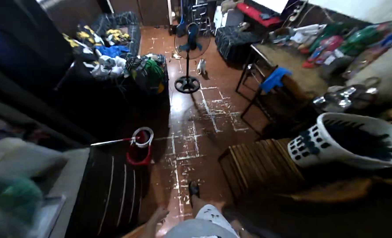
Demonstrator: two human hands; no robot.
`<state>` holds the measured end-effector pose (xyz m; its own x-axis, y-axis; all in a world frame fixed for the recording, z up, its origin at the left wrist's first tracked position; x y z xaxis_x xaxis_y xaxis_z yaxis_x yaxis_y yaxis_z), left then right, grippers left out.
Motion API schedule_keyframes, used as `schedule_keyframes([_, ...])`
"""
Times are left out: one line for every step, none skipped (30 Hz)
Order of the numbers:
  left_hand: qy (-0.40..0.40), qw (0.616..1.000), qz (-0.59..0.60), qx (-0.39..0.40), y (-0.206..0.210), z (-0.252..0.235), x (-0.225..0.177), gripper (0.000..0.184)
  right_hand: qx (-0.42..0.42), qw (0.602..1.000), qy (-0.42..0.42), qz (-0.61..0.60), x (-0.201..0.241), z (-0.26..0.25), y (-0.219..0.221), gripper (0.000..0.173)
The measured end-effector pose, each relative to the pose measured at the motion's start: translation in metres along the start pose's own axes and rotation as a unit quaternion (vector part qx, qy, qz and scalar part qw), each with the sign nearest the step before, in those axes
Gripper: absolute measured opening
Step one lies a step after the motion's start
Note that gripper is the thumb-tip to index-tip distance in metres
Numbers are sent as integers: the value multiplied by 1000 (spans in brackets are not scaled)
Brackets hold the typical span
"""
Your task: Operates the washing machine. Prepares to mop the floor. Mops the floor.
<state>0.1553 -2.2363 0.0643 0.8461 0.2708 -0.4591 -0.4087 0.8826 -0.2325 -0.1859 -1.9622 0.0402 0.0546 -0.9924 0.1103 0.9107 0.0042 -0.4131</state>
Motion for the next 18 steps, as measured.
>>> schedule_keyframes([-14, 999, 20, -26, -29, -7, -18, 49, -4, 1000, 2, -2, 40, -9, -28, 44])
schedule_keyframes([-13, 998, 39, -51, -60, -17, -41, 49, -7, 999, 3, -37, 84, -19, -58, 41])
schedule_keyframes([1, 995, 56, -79, -90, -28, -64, 49, -8, 996, -2, -91, 129, -25, -88, 40])
schedule_keyframes([17, 991, 80, -106, -118, -35, -89, 48, -13, 990, -10, -139, 170, -36, -116, 40])
schedule_keyframes([36, 983, 121, -134, -146, -37, -116, 45, -13, 985, -19, -174, 212, -46, -140, 38])
schedule_keyframes([57, 970, 170, -163, -176, -40, -139, 44, -12, 981, -27, -193, 252, -54, -160, 37])
schedule_keyframes([81, 953, 223, -187, -204, -43, -158, 43, -10, 979, -33, -202, 291, -54, -178, 37])
schedule_keyframes([107, 933, 277, -205, -232, -46, -174, 44, -13, 979, -40, -199, 325, -56, -193, 36])
schedule_keyframes([133, 907, 332, -222, -260, -47, -189, 45, -18, 981, -47, -187, 356, -60, -207, 36])
schedule_keyframes([150, 876, 387, -247, -290, -44, -202, 45, -23, 983, -58, -170, 386, -64, -216, 36])
schedule_keyframes([155, 839, 440, -280, -321, -37, -212, 45, -29, 985, -70, -155, 413, -65, -221, 37])
schedule_keyframes([152, 795, 493, -319, -352, -31, -217, 45, -30, 987, -81, -139, 436, -63, -224, 37])
schedule_keyframes([144, 747, 541, -360, -384, -31, -216, 43, -30, 988, -92, -122, 456, -59, -223, 38])
schedule_keyframes([136, 700, 580, -395, -416, -34, -208, 43, -29, 989, -100, -105, 474, -54, -218, 38])
schedule_keyframes([130, 658, 610, -423, -447, -40, -195, 43, -24, 991, -101, -85, 487, -51, -212, 38])
schedule_keyframes([129, 622, 634, -441, -478, -47, -183, 43, -20, 993, -96, -60, 497, -50, -206, 39])
schedule_keyframes([130, 587, 656, -456, -510, -55, -171, 41, -18, 996, -88, -31, 502, -54, -198, 39])
schedule_keyframes([126, 554, 676, -468, -540, -66, -157, 39, -20, 997, -80, 10, 500, -65, -190, 39])
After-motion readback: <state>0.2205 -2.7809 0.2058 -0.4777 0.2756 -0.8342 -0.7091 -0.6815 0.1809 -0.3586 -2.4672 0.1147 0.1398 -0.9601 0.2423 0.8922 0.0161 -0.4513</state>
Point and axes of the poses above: each hand's wrist, its own z-axis away from the middle knuckle, its own y-axis out of the palm, x = y × z, the point moved 5 cm from there along -z, towards the middle knuckle, and after that the axes turned 11 degrees about y, right-handed, at the moved point
